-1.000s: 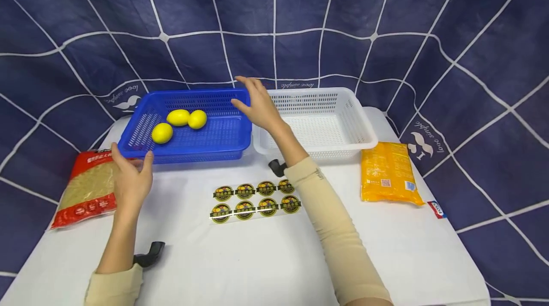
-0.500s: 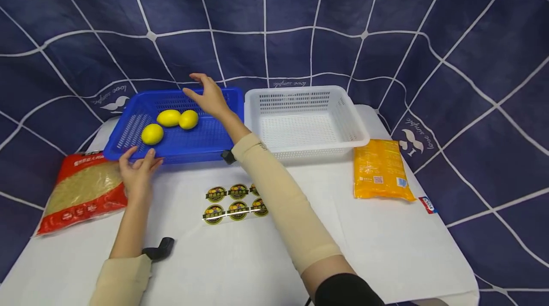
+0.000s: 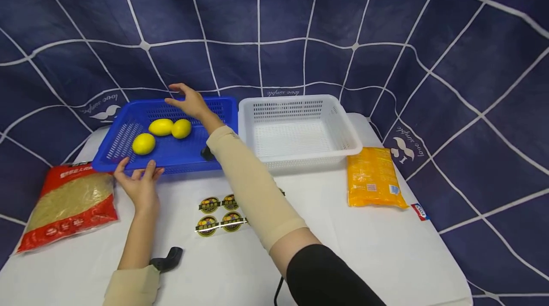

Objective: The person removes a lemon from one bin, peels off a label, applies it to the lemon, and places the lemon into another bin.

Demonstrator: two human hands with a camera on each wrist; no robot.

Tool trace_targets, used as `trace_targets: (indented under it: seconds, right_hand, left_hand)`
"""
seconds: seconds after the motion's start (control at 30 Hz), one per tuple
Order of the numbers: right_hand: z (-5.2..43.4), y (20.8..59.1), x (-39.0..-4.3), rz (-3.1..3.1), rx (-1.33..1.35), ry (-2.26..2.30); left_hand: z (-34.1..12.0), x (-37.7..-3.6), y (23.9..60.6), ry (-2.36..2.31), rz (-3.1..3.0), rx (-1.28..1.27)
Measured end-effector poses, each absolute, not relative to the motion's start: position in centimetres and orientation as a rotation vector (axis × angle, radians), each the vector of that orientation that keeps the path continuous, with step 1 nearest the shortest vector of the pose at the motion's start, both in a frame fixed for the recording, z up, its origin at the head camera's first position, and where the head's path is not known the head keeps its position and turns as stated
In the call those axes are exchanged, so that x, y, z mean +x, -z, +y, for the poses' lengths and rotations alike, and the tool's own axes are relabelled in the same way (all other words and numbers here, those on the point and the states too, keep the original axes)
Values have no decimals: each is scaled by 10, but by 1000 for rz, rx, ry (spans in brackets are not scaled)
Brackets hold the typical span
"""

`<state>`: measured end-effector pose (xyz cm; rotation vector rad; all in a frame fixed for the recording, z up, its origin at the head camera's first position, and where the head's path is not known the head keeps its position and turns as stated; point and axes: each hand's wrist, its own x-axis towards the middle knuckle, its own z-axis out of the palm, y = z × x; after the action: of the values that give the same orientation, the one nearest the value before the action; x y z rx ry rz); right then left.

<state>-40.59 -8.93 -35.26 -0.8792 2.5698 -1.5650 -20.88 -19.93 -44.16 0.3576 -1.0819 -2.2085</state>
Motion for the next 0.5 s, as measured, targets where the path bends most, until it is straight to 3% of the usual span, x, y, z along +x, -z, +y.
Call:
trace_targets:
  seconds: [0.5]
  right_hand:
    - [-97,389,-424,2488,-879,1260]
  left_hand:
    - [-200,-207,445,2205,-1050,285]
